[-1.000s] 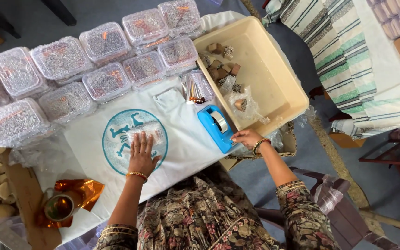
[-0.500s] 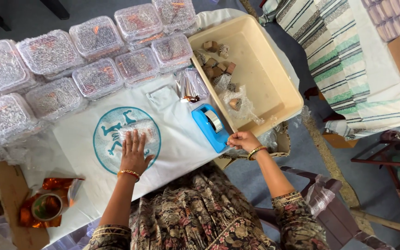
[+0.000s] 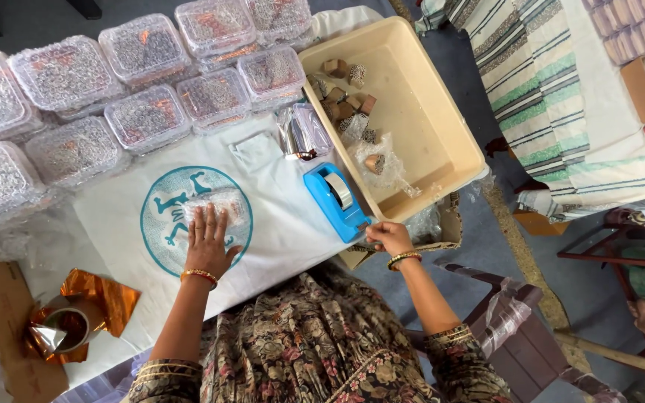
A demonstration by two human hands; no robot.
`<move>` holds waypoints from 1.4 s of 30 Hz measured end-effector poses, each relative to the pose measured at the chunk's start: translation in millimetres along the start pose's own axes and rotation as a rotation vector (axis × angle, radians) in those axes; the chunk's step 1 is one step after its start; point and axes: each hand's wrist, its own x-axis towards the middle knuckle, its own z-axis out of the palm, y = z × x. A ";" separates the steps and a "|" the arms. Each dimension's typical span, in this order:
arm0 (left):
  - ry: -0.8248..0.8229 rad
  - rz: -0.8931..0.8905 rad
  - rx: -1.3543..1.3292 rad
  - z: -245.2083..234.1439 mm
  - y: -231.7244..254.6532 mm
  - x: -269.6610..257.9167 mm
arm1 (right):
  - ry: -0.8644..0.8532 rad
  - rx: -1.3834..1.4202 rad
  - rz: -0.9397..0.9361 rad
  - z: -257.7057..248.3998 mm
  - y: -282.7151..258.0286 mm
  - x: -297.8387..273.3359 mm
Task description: The person wraps small decorative items in bubble wrap and secures them with tape. They then place the wrapped items into a beige plastic bin. The person also handles a small white cloth and a plastic container during the process.
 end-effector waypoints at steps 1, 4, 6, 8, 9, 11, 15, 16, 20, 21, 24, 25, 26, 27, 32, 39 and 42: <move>0.002 0.002 0.000 -0.5 -0.4 0.6 | 0.002 0.001 -0.002 -1.2 2.1 0.3; -0.024 -0.009 0.007 0.3 -0.4 0.2 | -0.022 -0.027 0.044 -3.0 5.9 0.8; 0.003 -0.002 0.001 0.4 -1.0 0.3 | -0.005 -0.043 0.077 0.2 5.2 0.2; -0.003 -0.002 0.014 -0.6 -0.2 0.0 | -0.023 -0.025 0.060 -3.5 28.8 16.5; -0.009 -0.002 0.027 -1.2 0.2 -0.1 | -0.042 -0.006 0.042 -5.4 40.6 24.6; -0.004 0.001 0.017 -0.3 -1.0 0.5 | -0.027 -0.001 0.051 -1.6 36.8 23.3; -0.022 0.009 0.037 -1.0 -1.8 -0.5 | -0.032 0.016 0.056 2.3 39.8 28.8; -0.022 0.008 0.039 -0.4 -1.3 0.7 | -0.033 0.017 0.056 3.1 36.1 28.0; -0.039 0.000 0.017 0.6 -0.2 3.9 | -0.001 -0.058 0.034 6.7 32.7 27.3; -0.040 0.008 0.012 0.3 -2.7 2.9 | 0.044 -0.129 -0.003 10.4 34.1 28.2; -0.015 -0.016 -0.027 4.9 0.0 2.6 | 0.033 -0.651 -0.027 3.9 65.1 28.9; -0.003 -0.050 -0.025 4.6 -0.3 4.0 | 0.010 -0.664 -0.053 5.9 73.3 36.7; 0.042 -0.043 -0.046 7.2 2.4 0.0 | -0.039 -0.593 -0.115 5.0 88.6 37.0; 0.088 -0.036 -0.066 10.0 5.5 -2.8 | -0.088 -0.521 -0.174 3.1 103.5 38.5; 0.068 -0.048 -0.198 -3.3 12.2 -1.3 | -0.343 -0.270 -0.491 81.0 13.1 22.4; 0.093 -0.067 -0.342 15.4 10.2 5.6 | -0.550 -0.426 -0.922 224.5 -82.4 58.1; 0.119 -0.104 -0.310 5.1 16.8 -1.6 | -0.603 -0.478 -0.821 261.0 -99.0 71.2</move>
